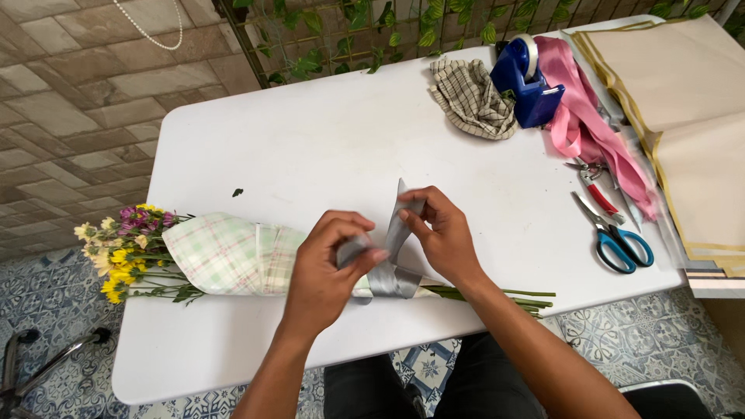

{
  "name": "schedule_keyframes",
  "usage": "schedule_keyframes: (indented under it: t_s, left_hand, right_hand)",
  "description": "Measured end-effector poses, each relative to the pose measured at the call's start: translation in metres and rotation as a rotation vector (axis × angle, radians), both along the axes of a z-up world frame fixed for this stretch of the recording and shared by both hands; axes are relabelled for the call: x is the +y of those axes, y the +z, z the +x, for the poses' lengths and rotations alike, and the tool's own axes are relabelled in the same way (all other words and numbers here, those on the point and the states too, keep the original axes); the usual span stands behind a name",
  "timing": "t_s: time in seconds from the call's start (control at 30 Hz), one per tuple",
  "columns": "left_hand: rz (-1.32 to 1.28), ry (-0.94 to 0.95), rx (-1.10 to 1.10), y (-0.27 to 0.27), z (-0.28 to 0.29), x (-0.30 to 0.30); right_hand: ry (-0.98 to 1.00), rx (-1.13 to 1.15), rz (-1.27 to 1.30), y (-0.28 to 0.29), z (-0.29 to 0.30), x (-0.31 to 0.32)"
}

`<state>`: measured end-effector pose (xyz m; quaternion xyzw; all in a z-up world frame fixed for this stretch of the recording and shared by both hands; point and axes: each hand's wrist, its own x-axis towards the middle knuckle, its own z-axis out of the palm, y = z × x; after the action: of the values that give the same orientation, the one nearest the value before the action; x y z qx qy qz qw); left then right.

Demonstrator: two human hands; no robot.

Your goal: The person wraps a bouquet of flowers in paper and secures it with a ribbon by hand.

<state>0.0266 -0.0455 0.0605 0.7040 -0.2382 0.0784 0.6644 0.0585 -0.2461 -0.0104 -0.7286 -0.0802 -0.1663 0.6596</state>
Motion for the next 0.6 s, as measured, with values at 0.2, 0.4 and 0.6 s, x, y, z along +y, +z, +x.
schedule_keyframes:
  t_s: [0.2,0.4,0.6]
  left_hand:
    - [0.087,0.073,0.03,0.003,0.016,-0.031]
    - [0.111,0.087,-0.032,0.017,0.032,-0.055]
    - [0.266,0.099,-0.045,0.03,0.037,-0.06]
  right_hand:
    - [0.201,-0.069,-0.056,0.008,-0.005,-0.007]
    - [0.317,-0.07,-0.256,0.036,-0.017,0.002]
    - [0.268,0.048,-0.242,0.046,-0.004,0.008]
